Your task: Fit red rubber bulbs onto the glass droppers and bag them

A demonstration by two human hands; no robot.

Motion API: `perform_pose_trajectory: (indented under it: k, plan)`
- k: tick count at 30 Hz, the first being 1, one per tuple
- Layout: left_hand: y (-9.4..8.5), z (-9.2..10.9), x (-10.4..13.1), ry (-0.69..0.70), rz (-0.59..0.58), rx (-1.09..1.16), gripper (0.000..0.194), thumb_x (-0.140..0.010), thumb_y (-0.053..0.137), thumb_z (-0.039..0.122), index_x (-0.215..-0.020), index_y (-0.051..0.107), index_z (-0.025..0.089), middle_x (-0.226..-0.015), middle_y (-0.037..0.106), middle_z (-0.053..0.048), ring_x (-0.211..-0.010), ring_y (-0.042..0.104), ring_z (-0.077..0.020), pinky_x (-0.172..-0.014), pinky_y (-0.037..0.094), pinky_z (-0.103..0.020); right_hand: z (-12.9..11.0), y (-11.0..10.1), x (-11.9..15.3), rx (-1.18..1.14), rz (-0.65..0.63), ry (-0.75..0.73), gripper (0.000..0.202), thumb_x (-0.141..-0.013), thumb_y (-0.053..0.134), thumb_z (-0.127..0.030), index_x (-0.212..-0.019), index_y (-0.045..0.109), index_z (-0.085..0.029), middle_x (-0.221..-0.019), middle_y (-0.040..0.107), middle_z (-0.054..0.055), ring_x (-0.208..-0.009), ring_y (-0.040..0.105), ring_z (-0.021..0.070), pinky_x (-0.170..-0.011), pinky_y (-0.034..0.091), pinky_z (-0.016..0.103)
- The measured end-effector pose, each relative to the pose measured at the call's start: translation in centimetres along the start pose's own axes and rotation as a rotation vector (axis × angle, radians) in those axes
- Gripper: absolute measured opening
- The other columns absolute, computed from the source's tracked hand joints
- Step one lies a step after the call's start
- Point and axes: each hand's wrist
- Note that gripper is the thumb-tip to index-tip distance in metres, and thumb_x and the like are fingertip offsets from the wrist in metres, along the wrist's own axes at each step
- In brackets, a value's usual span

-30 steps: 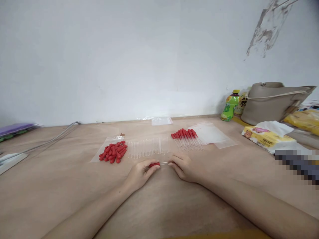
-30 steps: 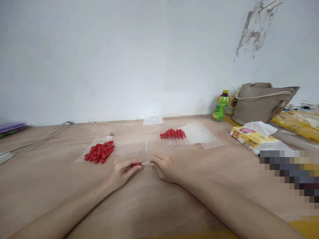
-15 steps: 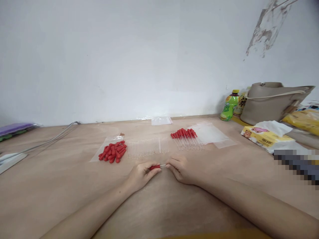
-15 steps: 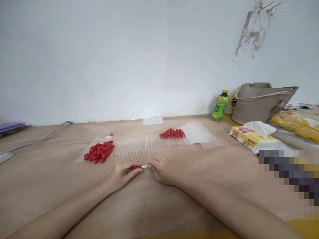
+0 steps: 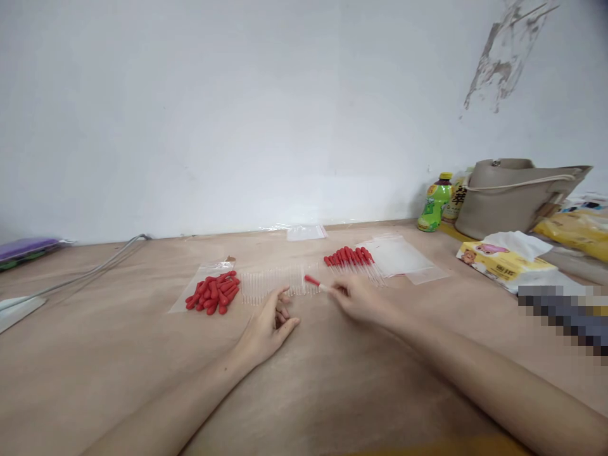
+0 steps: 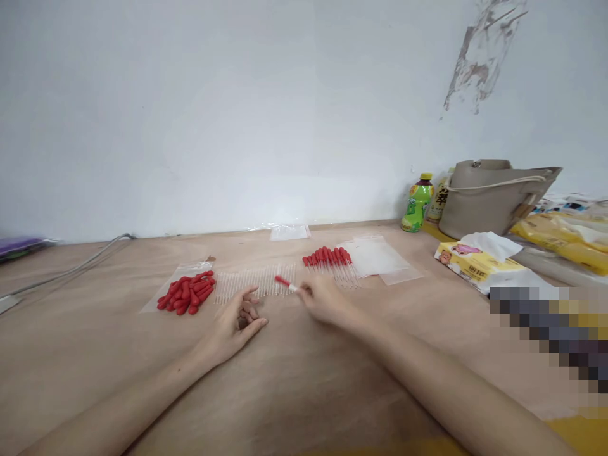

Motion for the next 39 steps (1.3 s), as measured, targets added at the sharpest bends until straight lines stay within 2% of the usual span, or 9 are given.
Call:
perform_pose_trajectory:
  k: [3, 4, 8, 13, 20, 26, 34, 39]
  plan:
    - [0.0, -0.1, 0.0, 0.008, -0.042, -0.036, 0.047, -0.078, 0.051, 0.019, -0.121, 0.033, 0.02, -0.092, 0.051, -0.002, -0.063, 0.052, -0.01, -0.06, 0.047, -0.025, 2.2, -0.4, -2.2, 0.041, 0.06, 0.294, 0.028, -0.08, 0.043, -0.029, -0.065, 0.062, -0.016, -0.064, 0.062, 0.002, -0.06, 0.053, 0.0121, -0.056, 0.034, 0.021]
    - [0.0, 0.0, -0.1, 0.013, -0.059, -0.044, 0.045, -0.078, 0.051, 0.019, -0.12, 0.033, 0.021, -0.091, 0.05, -0.002, -0.063, 0.051, -0.01, -0.06, 0.047, -0.026, 2.8, -0.4, -2.9, 0.058, 0.069, 0.337, 0.028, -0.079, 0.043, -0.029, -0.063, 0.062, -0.016, -0.064, 0.062, 0.003, -0.062, 0.054, 0.0128, -0.057, 0.035, 0.022]
    - [-0.1, 0.2, -0.1, 0.012, -0.079, -0.036, 0.043, -0.078, 0.049, 0.019, -0.119, 0.035, 0.021, -0.089, 0.05, -0.002, -0.063, 0.05, -0.0103, -0.06, 0.046, -0.025, 3.9, 0.5, -5.1, 0.128, 0.08, 0.447, 0.031, -0.078, 0.041, -0.032, -0.06, 0.062, -0.017, -0.064, 0.062, 0.005, -0.065, 0.056, 0.0167, -0.059, 0.036, 0.025]
    - [-0.2, 0.2, 0.0, 0.005, -0.089, -0.03, 0.042, -0.079, 0.049, 0.019, -0.119, 0.036, 0.021, -0.087, 0.051, -0.002, -0.064, 0.05, -0.011, -0.061, 0.046, -0.026, 3.4, 1.8, -5.9, 0.211, 0.088, 0.544, 0.039, -0.079, 0.037, -0.044, -0.073, 0.065, -0.017, -0.08, 0.063, 0.009, -0.08, 0.057, 0.0225, -0.068, 0.038, 0.033]
    - [-0.1, 0.1, 0.0, 0.014, -0.093, -0.031, 0.041, -0.079, 0.049, 0.019, -0.118, 0.036, 0.02, -0.087, 0.051, -0.001, -0.064, 0.05, -0.0109, -0.061, 0.045, -0.026, 3.1, 1.7, -5.4, 0.251, 0.055, 0.547, 0.039, -0.078, 0.038, -0.045, -0.075, 0.066, -0.018, -0.08, 0.064, 0.008, -0.08, 0.058, 0.022, -0.068, 0.039, 0.032]
    - [-0.2, 0.3, -0.1, 0.014, -0.099, -0.049, 0.038, -0.079, 0.049, 0.02, -0.116, 0.04, 0.02, -0.085, 0.052, -0.002, -0.065, 0.05, -0.0115, -0.061, 0.045, -0.026, 1.0, 2.6, -5.8, 0.266, -0.009, 0.482, 0.032, -0.078, 0.04, -0.041, -0.079, 0.065, -0.021, -0.083, 0.065, 0.008, -0.082, 0.059, 0.0229, -0.067, 0.04, 0.032]
    - [-0.2, 0.3, -0.1, 0.027, -0.094, -0.052, 0.034, -0.079, 0.049, 0.02, -0.113, 0.042, 0.019, -0.085, 0.052, -0.002, -0.065, 0.05, -0.0119, -0.062, 0.046, -0.026, 0.3, 3.2, -6.8, 0.297, -0.068, 0.508, 0.031, -0.074, 0.046, -0.034, -0.089, 0.065, -0.015, -0.087, 0.065, 0.015, -0.084, 0.06, 0.0264, -0.065, 0.042, 0.033]
    - [-0.2, 0.4, -0.1, 0.041, -0.097, -0.065, 0.03, -0.08, 0.048, 0.02, -0.109, 0.044, 0.019, -0.084, 0.052, -0.002, -0.066, 0.05, -0.0121, -0.063, 0.045, -0.026, 0.0, 3.3, -7.2, 0.306, -0.108, 0.479, 0.025, -0.074, 0.047, -0.026, -0.084, 0.066, -0.013, -0.088, 0.065, 0.016, -0.081, 0.061, 0.025, -0.064, 0.042, 0.031]
Point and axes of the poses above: each hand's wrist, its own x-axis away from the middle knuckle, its own y-axis out of the palm, z = x × y
